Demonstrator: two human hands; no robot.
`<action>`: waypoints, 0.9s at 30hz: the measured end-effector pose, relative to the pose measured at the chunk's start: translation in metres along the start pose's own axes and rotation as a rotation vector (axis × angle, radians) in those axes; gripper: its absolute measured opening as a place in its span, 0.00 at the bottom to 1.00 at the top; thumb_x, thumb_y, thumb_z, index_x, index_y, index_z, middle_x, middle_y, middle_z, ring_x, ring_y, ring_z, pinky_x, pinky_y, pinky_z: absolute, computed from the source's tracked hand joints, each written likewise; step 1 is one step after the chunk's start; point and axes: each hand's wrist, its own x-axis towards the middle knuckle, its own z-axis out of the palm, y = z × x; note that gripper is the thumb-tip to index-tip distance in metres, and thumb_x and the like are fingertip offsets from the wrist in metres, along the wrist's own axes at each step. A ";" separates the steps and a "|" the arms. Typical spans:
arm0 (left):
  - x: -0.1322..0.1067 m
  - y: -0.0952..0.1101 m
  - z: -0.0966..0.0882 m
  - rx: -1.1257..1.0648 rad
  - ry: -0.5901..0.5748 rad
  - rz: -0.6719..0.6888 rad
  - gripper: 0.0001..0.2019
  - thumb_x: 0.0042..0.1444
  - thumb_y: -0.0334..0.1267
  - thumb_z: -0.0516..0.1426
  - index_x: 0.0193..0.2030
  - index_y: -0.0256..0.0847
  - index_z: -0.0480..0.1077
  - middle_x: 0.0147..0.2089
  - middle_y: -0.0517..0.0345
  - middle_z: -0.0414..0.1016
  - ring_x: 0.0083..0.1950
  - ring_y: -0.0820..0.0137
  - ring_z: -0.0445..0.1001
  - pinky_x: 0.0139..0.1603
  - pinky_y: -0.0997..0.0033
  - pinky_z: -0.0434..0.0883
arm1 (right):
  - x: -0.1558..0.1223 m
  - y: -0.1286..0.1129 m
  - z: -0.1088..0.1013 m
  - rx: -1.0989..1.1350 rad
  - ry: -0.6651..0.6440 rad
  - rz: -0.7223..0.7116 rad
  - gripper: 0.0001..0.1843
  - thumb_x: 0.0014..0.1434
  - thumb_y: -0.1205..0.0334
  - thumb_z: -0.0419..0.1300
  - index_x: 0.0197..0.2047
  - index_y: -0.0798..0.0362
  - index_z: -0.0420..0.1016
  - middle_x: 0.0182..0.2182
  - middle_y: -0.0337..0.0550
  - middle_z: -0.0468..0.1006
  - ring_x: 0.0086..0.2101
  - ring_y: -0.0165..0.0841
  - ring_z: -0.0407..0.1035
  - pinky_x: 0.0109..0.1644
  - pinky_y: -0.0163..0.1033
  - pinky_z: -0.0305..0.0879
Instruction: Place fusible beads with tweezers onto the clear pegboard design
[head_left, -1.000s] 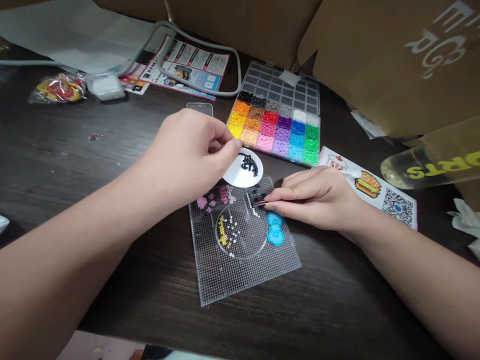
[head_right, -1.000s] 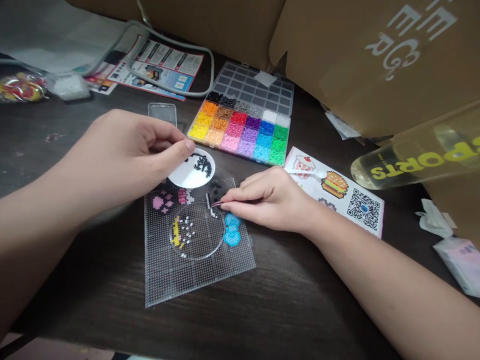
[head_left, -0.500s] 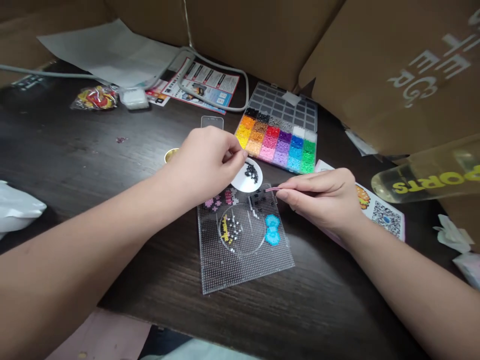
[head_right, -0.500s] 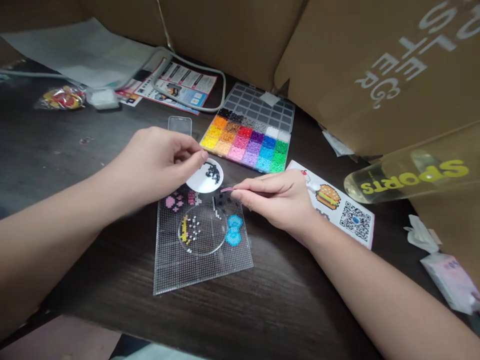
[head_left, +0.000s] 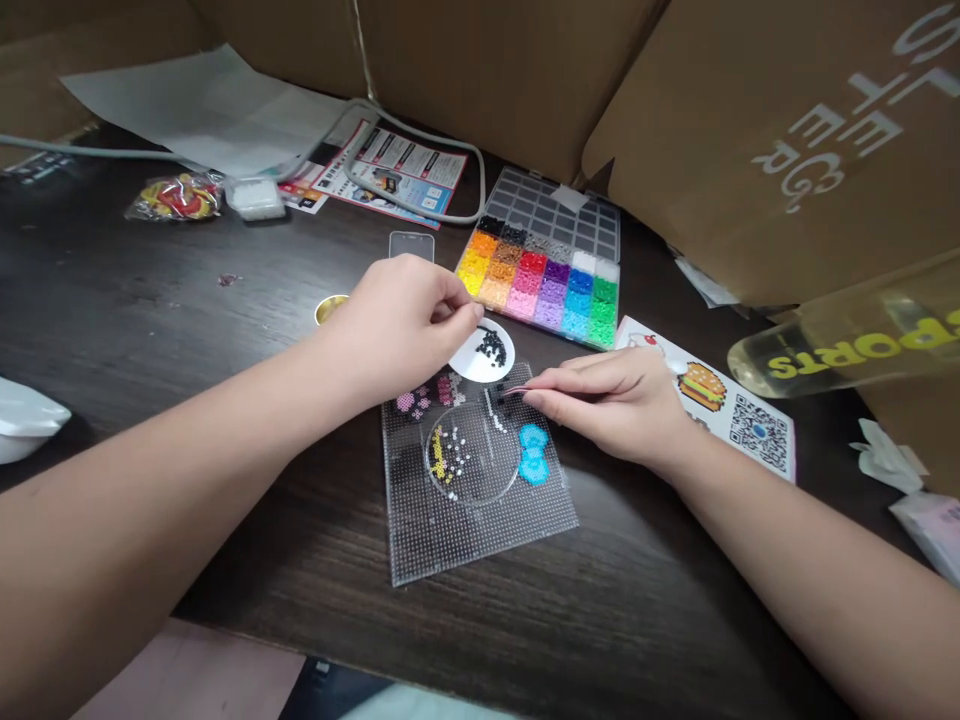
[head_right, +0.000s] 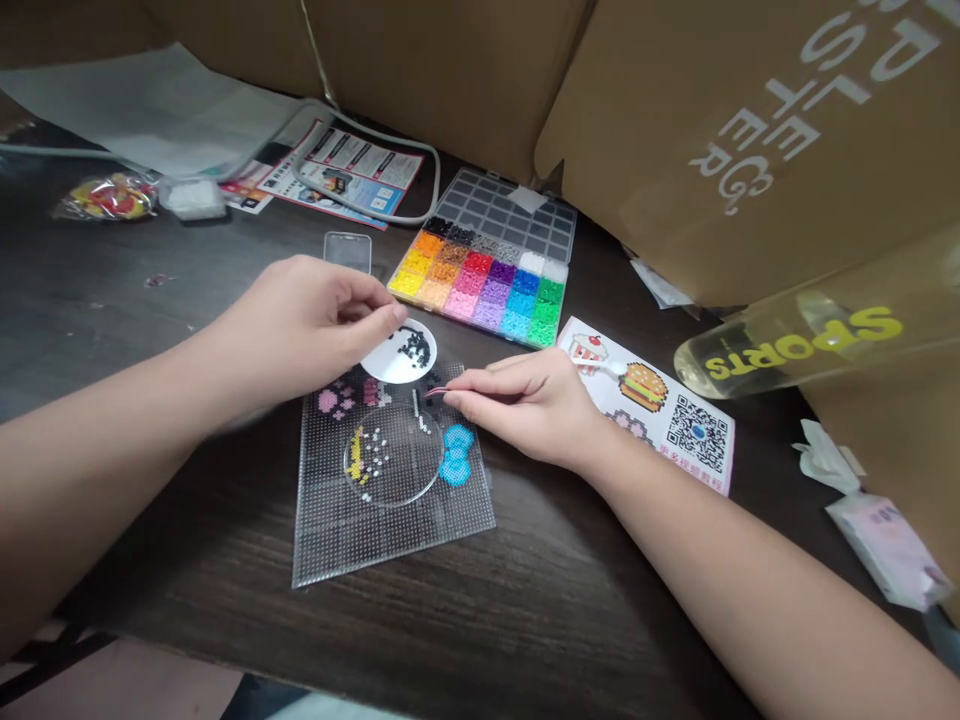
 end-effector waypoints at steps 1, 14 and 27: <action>0.000 0.000 -0.001 0.006 0.002 -0.011 0.13 0.63 0.44 0.58 0.34 0.43 0.82 0.26 0.61 0.79 0.30 0.68 0.73 0.38 0.64 0.64 | 0.001 0.001 0.000 -0.017 -0.047 -0.015 0.05 0.62 0.64 0.73 0.41 0.50 0.92 0.29 0.44 0.87 0.25 0.32 0.78 0.26 0.35 0.73; -0.007 0.006 -0.010 -0.012 0.029 -0.002 0.14 0.65 0.44 0.58 0.33 0.41 0.81 0.27 0.61 0.77 0.30 0.69 0.71 0.39 0.62 0.61 | 0.005 0.001 -0.002 -0.047 -0.154 -0.047 0.06 0.63 0.64 0.72 0.42 0.49 0.92 0.25 0.40 0.84 0.21 0.28 0.72 0.24 0.34 0.69; -0.006 0.005 -0.009 0.013 0.011 0.005 0.16 0.66 0.44 0.57 0.30 0.41 0.78 0.24 0.61 0.73 0.29 0.70 0.66 0.38 0.62 0.60 | 0.007 0.001 -0.005 -0.052 -0.196 -0.060 0.07 0.65 0.64 0.71 0.44 0.49 0.92 0.25 0.40 0.84 0.22 0.27 0.73 0.24 0.34 0.67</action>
